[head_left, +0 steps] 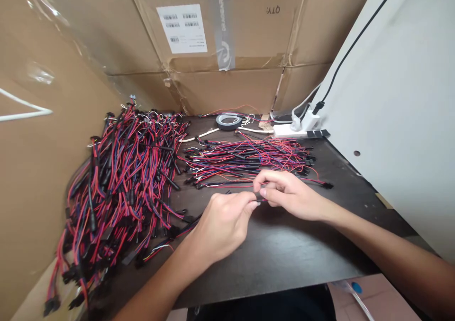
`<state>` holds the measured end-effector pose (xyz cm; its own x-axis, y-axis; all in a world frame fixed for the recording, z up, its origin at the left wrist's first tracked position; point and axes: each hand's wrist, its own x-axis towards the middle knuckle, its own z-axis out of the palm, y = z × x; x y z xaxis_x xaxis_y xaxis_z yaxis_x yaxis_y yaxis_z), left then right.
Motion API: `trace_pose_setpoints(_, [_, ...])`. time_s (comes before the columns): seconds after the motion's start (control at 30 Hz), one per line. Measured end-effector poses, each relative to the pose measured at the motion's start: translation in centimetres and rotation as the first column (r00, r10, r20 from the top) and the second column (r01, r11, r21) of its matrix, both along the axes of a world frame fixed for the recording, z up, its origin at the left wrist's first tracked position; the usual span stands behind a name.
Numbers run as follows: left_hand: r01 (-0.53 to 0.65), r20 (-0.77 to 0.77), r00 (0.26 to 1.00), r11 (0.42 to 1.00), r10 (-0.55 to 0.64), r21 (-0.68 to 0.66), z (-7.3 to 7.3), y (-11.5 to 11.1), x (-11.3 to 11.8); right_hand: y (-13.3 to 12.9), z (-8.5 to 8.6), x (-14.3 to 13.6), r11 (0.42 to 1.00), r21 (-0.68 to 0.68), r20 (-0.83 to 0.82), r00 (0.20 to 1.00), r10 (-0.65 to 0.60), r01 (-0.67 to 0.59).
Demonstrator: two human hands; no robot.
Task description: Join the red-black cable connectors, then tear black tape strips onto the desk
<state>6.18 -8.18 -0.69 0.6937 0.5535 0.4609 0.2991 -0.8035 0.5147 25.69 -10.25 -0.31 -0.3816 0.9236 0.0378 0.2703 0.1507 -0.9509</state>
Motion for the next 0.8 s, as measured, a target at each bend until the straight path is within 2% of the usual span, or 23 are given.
trace_pose_setpoints(0.07, [-0.021, 0.004, 1.000, 0.968, 0.022, -0.250, 0.5, 0.1, 0.1, -0.1, -0.1, 0.2, 0.996, 0.076, 0.050, 0.998, 0.046, -0.049])
trace_pose_setpoints(0.13, [-0.020, 0.040, 0.998, 0.869, 0.045, -0.495, 0.8, 0.3, 0.3, -0.2, -0.1, 0.3, 0.975, 0.203, 0.147, 0.987, 0.066, -0.096])
trace_pose_setpoints(0.17, [-0.001, 0.071, 0.996, 0.795, 0.055, -0.607, 0.9, 0.4, 0.4, -0.4, -0.1, 0.4, 0.954, 0.274, 0.206, 0.976, 0.067, -0.123])
trace_pose_setpoints(0.2, [0.029, 0.105, 0.992, 0.705, 0.065, -0.709, 0.9, 0.5, 0.5, -0.5, -0.2, 0.4, 0.926, 0.346, 0.260, 0.964, 0.062, -0.153])
trace_pose_setpoints(0.27, [0.090, 0.160, 0.981, 0.482, 0.106, -0.871, 0.8, 0.6, 0.6, -0.6, -0.3, 0.5, 0.851, 0.479, 0.342, 0.939, 0.044, -0.215])
trace_pose_setpoints(0.33, [0.141, 0.184, 0.970, 0.250, 0.158, -0.958, 0.6, 0.7, 0.5, -0.6, -0.6, 0.6, 0.769, 0.583, 0.383, 0.923, 0.025, -0.262])
trace_pose_setpoints(0.4, [0.186, 0.197, 0.964, 0.076, 0.178, -0.980, 0.5, 0.6, 0.4, -0.4, -1.0, 0.6, 0.710, 0.648, 0.386, 0.922, 0.008, -0.277])
trace_pose_setpoints(0.43, [0.205, 0.205, 0.962, 0.019, 0.178, -0.979, 0.5, 0.6, 0.3, -0.4, -1.1, 0.7, 0.692, 0.666, 0.380, 0.925, 0.007, -0.279])
trace_pose_setpoints(0.47, [0.220, 0.213, 0.961, -0.020, 0.174, -0.975, 0.6, 0.6, 0.2, -0.3, -1.3, 0.6, 0.681, 0.678, 0.368, 0.930, 0.011, -0.276])
trace_pose_setpoints(0.53, [0.230, 0.218, 0.962, -0.060, 0.166, -0.971, 0.9, 0.6, 0.1, -0.2, -1.5, 0.6, 0.678, 0.685, 0.338, 0.941, 0.031, -0.268])
trace_pose_setpoints(0.8, [0.220, 0.205, 0.972, -0.135, 0.118, -0.966, 1.3, 0.9, -0.1, -0.2, -1.3, 0.4, 0.705, 0.664, 0.288, 0.955, 0.067, -0.250])
